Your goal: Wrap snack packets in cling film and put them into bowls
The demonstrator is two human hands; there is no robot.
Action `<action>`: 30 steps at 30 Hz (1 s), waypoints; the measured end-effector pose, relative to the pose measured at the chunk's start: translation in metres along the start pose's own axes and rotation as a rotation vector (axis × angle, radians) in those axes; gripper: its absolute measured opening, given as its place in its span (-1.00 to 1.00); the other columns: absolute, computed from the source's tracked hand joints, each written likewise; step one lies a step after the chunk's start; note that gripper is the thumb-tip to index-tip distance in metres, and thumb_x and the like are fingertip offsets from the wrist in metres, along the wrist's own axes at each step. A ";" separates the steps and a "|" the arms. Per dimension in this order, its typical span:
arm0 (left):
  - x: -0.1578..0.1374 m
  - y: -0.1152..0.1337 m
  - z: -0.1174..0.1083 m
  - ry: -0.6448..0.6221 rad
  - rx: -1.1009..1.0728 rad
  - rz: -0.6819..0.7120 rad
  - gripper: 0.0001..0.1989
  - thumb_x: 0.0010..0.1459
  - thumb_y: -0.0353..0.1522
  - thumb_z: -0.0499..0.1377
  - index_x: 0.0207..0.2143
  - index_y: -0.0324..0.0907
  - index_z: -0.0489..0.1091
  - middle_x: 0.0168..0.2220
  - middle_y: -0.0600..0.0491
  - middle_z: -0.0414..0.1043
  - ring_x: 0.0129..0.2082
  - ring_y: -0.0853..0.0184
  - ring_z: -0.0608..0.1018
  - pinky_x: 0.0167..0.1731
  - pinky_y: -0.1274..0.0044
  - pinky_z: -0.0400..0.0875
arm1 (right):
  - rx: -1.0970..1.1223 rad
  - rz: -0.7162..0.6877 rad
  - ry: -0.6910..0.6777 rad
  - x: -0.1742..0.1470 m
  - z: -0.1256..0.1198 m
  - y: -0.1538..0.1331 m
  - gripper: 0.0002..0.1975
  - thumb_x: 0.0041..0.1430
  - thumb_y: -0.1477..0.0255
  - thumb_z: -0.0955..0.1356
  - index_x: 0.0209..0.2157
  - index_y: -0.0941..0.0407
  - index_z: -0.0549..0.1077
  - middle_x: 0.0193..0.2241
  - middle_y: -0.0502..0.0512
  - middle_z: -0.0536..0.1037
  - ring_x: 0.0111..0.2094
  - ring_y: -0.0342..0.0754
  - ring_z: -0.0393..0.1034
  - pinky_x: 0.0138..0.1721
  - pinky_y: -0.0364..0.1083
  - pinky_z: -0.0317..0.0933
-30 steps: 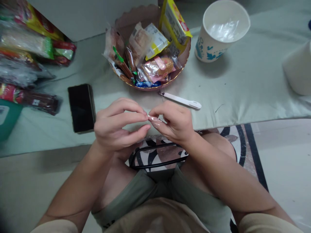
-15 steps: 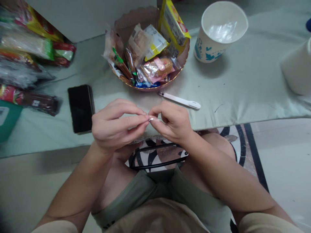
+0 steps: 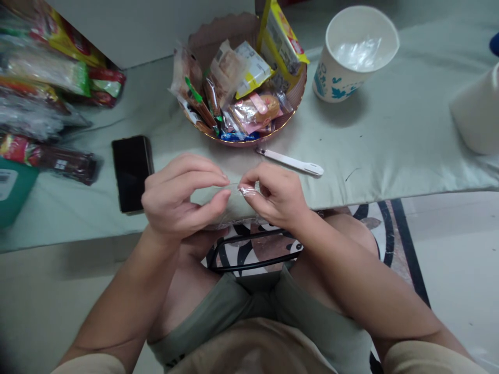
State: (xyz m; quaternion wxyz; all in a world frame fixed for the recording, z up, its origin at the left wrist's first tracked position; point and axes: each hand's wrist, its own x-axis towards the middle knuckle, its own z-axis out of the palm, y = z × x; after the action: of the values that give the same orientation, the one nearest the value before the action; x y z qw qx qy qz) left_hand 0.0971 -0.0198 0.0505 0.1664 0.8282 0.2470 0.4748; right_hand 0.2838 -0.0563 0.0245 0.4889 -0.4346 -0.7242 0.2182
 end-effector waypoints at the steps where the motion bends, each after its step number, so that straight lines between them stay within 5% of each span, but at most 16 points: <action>1: 0.000 0.000 0.000 -0.011 0.000 0.005 -0.92 0.16 -0.43 0.31 -0.27 -0.11 0.49 -0.33 0.07 0.60 -0.34 0.34 0.60 -0.31 0.47 0.51 | 0.006 -0.016 0.004 0.000 0.001 0.001 -0.90 0.22 0.49 0.38 -0.40 0.10 0.44 -0.57 -0.10 0.42 -0.59 -0.25 0.17 -0.55 -0.18 0.04; 10: -0.003 -0.001 0.002 -0.108 0.056 -0.012 -0.93 0.17 -0.44 0.27 -0.33 -0.07 0.50 -0.38 0.09 0.57 -0.34 0.34 0.57 -0.32 0.45 0.46 | -0.025 -0.049 -0.003 0.001 0.002 0.000 -0.90 0.23 0.52 0.37 -0.40 0.10 0.44 -0.58 -0.09 0.43 -0.60 -0.25 0.18 -0.55 -0.19 0.05; 22: 0.000 0.004 0.005 0.033 -0.008 0.041 -0.83 0.09 -0.54 0.23 -0.37 -0.10 0.39 -0.44 0.13 0.51 -0.40 0.36 0.56 -0.38 0.46 0.49 | 0.005 -0.008 -0.037 0.001 0.004 -0.001 -0.87 0.23 0.51 0.36 -0.43 0.11 0.43 -0.59 -0.09 0.42 -0.61 -0.25 0.16 -0.56 -0.20 0.05; 30: 0.001 0.003 0.000 0.060 -0.086 -0.067 -0.86 0.14 -0.49 0.24 -0.37 -0.07 0.40 -0.43 0.12 0.51 -0.41 0.34 0.56 -0.39 0.42 0.49 | 0.022 -0.001 -0.034 0.002 0.003 0.000 -0.86 0.22 0.52 0.39 -0.43 0.11 0.42 -0.59 -0.10 0.41 -0.61 -0.26 0.13 -0.55 -0.19 0.05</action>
State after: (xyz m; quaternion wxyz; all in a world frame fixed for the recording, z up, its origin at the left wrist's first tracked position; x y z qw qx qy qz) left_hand 0.0987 -0.0218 0.0528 0.2103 0.7969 0.2588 0.5037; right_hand 0.2806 -0.0548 0.0244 0.4815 -0.4252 -0.7300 0.2333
